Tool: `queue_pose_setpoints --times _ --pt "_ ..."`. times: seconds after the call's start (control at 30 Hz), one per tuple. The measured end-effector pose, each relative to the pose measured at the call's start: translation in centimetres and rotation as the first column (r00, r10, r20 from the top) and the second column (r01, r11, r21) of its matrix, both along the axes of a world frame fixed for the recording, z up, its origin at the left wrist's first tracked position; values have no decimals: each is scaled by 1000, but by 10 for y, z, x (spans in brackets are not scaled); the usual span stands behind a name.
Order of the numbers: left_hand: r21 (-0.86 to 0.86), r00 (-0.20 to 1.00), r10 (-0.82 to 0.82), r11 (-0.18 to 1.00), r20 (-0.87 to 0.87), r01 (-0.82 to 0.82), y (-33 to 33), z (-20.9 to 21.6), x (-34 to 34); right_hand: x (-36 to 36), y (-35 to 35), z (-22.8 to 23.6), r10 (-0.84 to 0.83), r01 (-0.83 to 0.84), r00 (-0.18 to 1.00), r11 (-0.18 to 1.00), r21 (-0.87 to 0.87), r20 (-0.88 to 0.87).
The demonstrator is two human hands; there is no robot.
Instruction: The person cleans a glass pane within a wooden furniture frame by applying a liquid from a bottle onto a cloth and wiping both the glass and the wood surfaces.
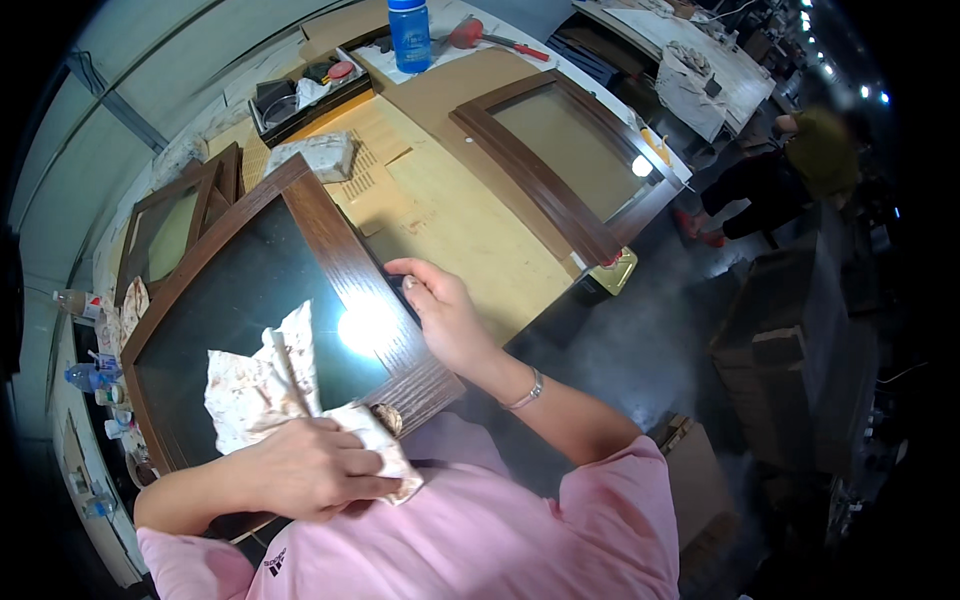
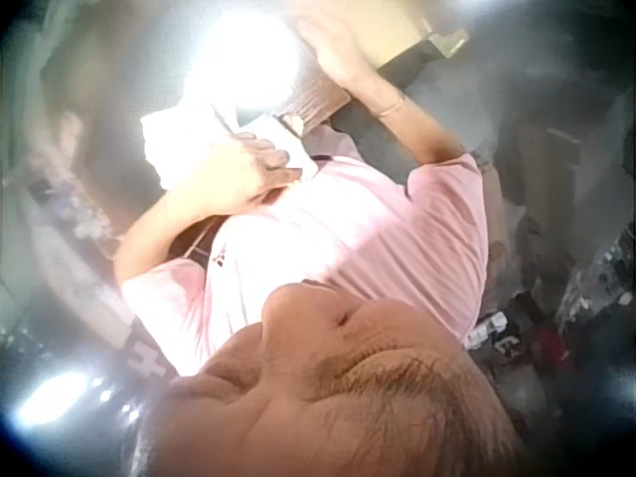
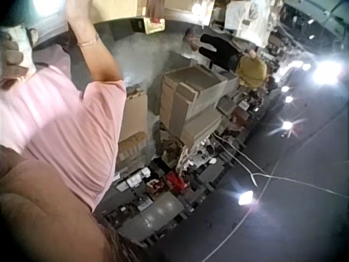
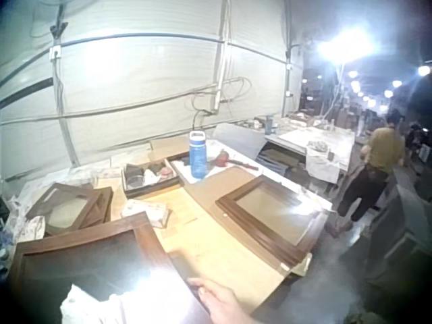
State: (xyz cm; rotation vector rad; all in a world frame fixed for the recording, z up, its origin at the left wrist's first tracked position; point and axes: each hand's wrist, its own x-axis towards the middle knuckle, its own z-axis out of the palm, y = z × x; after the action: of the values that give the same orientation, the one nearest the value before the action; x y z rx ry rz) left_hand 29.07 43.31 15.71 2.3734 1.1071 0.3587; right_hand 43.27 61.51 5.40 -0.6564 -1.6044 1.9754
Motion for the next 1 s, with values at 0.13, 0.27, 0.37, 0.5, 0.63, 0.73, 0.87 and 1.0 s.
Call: queue_pose_setpoints --times 0.13,0.27,0.37,0.5,0.63,0.73,0.87,1.0 --pt "106 900 436 894 24 -436 31 20 -12 -4 14 6 64 -66 997 997 44 53" --pt "242 917 314 897 245 -371 49 -24 21 -32 31 16 126 -130 992 975 179 32" --pt "36 976 187 981 114 -192 3 -14 14 -39 42 27 149 -172 984 925 338 95" --pt "-115 936 314 947 161 -298 -28 4 2 -51 39 24 58 -193 968 792 579 244" --pt "192 895 395 881 208 -433 13 -2 33 -61 43 17 82 -223 961 795 565 265" --pt "327 920 392 867 17 -376 16 -17 39 -60 50 22 180 -301 944 818 491 278" --pt "350 908 408 868 -96 -353 17 -14 30 -65 54 30 184 -351 921 776 525 344" --pt "373 944 329 880 -31 -294 40 -17 23 -65 55 53 237 -433 876 770 468 420"
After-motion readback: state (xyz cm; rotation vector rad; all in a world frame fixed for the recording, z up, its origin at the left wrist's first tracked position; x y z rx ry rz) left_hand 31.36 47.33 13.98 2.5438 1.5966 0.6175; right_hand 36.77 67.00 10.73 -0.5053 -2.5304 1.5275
